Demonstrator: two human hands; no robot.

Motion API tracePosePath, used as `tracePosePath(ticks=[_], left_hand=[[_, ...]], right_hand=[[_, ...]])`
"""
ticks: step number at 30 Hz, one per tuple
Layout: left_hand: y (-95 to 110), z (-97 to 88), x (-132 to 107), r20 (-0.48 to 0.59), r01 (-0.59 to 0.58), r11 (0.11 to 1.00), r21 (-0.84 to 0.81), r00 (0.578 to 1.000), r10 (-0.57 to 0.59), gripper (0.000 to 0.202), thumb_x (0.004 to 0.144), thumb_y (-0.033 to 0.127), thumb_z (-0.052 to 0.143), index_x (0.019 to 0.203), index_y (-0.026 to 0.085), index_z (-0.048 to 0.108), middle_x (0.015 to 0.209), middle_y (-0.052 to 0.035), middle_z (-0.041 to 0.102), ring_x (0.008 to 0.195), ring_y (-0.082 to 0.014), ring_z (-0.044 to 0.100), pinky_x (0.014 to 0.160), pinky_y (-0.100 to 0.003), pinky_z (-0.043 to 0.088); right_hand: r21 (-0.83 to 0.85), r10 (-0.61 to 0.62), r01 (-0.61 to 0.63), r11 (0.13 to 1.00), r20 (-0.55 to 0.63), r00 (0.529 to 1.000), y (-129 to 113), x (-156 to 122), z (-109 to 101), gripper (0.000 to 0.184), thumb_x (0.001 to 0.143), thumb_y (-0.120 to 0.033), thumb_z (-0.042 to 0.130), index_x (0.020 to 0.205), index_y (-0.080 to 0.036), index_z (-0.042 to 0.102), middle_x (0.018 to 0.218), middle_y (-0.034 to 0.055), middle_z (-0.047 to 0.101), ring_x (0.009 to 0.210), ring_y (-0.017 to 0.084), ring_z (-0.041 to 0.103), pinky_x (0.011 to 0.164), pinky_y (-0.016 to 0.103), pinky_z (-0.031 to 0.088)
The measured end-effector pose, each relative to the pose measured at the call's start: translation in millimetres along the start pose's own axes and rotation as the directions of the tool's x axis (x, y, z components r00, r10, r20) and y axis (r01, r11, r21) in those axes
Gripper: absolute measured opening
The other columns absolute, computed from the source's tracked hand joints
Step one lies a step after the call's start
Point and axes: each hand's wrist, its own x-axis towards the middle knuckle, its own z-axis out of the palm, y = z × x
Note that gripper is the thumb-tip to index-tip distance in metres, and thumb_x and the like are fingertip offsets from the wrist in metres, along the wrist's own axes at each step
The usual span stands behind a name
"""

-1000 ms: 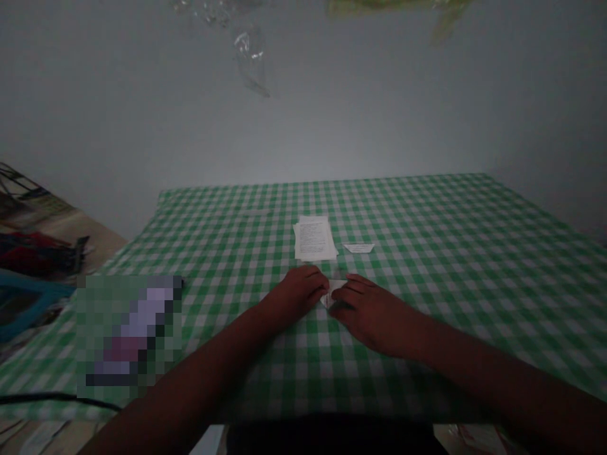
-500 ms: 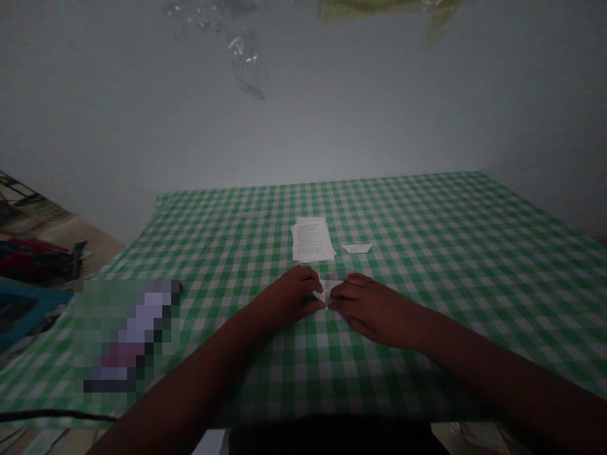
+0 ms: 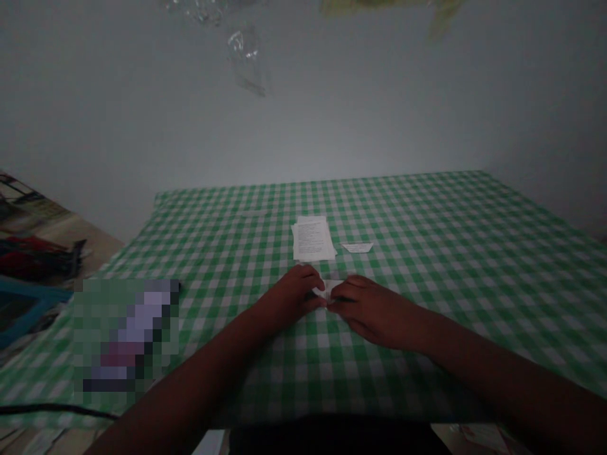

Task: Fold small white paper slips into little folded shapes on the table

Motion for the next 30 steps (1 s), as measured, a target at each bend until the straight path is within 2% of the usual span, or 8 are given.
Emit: tracePosePath(ticks=[12,18,24,27,30], left_hand=[[-1.1,-2.2,1.7,-0.007,0.029,0.998,-0.053,1.000,-0.030,0.011,0.085,0.025,0.070,0.094,0.019,0.069,0.101,-0.0044,0.061,0.098,-0.0182,0.056,0.091,-0.033,0.045],[0.4,-4.0,2.6,0.025,0.031,0.998,-0.058,0.999,-0.030,0.012,0.085,0.022,0.070,0.097,0.021,0.072,0.101,-0.0036,0.062,0.098,-0.0173,0.057,0.091,-0.032,0.045],[-3.4,-2.3,2.0,0.015,0.014,0.998,-0.055,1.000,-0.013,0.013,0.086,0.024,0.070,0.099,0.022,0.072,0.102,-0.0036,0.064,0.097,-0.0172,0.058,0.091,-0.033,0.046],[-4.1,-1.3,1.3,-0.016,0.032,0.999,-0.044,0.999,-0.033,0.019,0.083,0.025,0.074,0.101,0.021,0.071,0.104,-0.0040,0.065,0.099,-0.0176,0.059,0.092,-0.033,0.047],[-3.0,-1.6,1.4,-0.003,0.051,0.998,-0.025,0.999,-0.051,0.019,0.081,0.024,0.075,0.100,0.020,0.071,0.105,-0.0042,0.066,0.100,-0.0182,0.059,0.095,-0.034,0.047]], right_hand=[[0.013,0.048,-0.048,0.999,-0.025,0.999,-3.9,1.0,1.8,0.029,0.092,-0.017,0.050,0.118,-0.019,0.065,0.112,0.0093,0.062,0.106,0.022,0.052,0.096,0.042,0.041],[-0.056,0.132,-0.135,0.989,-0.052,0.990,-8.5,0.8,3.4,0.029,0.094,-0.024,0.051,0.118,-0.024,0.066,0.116,0.0091,0.060,0.113,0.026,0.050,0.105,0.051,0.032],[-0.011,0.091,-0.091,0.996,-0.033,0.995,-8.5,2.7,4.2,0.029,0.094,-0.023,0.050,0.120,-0.020,0.063,0.117,0.0081,0.063,0.112,0.023,0.054,0.105,0.046,0.035],[0.019,0.116,-0.115,0.993,-0.039,0.993,-7.9,2.5,5.6,0.033,0.093,-0.024,0.050,0.124,-0.017,0.059,0.119,0.0098,0.064,0.112,0.023,0.056,0.107,0.047,0.035],[0.025,0.135,-0.134,0.991,-0.046,0.990,-5.7,1.6,7.2,0.035,0.093,-0.025,0.051,0.125,-0.014,0.058,0.123,0.0113,0.063,0.113,0.024,0.056,0.108,0.047,0.035]])
